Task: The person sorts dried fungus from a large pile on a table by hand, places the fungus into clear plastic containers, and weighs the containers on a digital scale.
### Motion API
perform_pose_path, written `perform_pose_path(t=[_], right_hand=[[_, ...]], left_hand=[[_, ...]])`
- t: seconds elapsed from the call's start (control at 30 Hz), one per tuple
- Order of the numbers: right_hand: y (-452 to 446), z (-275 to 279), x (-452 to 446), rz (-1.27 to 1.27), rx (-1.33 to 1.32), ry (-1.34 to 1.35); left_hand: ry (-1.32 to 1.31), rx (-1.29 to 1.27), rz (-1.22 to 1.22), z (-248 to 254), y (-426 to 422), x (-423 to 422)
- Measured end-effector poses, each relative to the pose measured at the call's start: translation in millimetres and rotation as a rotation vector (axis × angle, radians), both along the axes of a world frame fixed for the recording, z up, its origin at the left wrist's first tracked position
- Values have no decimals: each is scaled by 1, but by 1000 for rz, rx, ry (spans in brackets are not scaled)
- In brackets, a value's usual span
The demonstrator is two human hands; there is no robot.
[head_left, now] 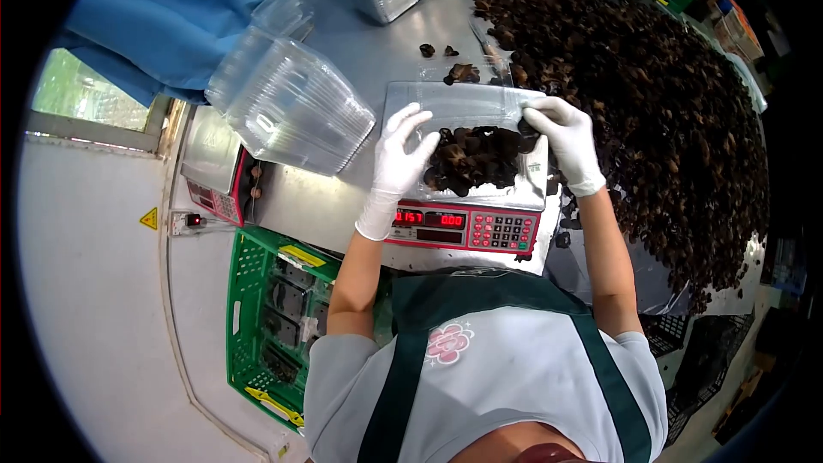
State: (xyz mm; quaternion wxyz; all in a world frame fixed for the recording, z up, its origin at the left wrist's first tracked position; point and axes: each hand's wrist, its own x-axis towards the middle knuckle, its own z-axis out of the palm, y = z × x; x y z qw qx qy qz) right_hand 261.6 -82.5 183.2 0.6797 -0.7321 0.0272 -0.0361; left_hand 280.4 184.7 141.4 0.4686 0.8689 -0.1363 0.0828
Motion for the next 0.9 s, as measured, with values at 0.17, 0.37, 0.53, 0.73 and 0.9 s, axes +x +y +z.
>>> perform_pose_path(t=[0.17,0.37,0.53,0.73,0.9], right_hand=[[50,-9,18,226,-475,-182],[38,-21,20,136,-586,-385],[-8,-15,6,-27,-483,-123],[-43,-33,-7,-93,-441,36],[-42,-44,-8,-74,-422,46]], left_hand=[[-99,60,-142,5,-12,-8],[-76,-3,-169,-3,-8,-5],[-61,-29,-6,-2,7,11],[251,-302,161,2,24,34],[333,-458,126,-5,21,51]])
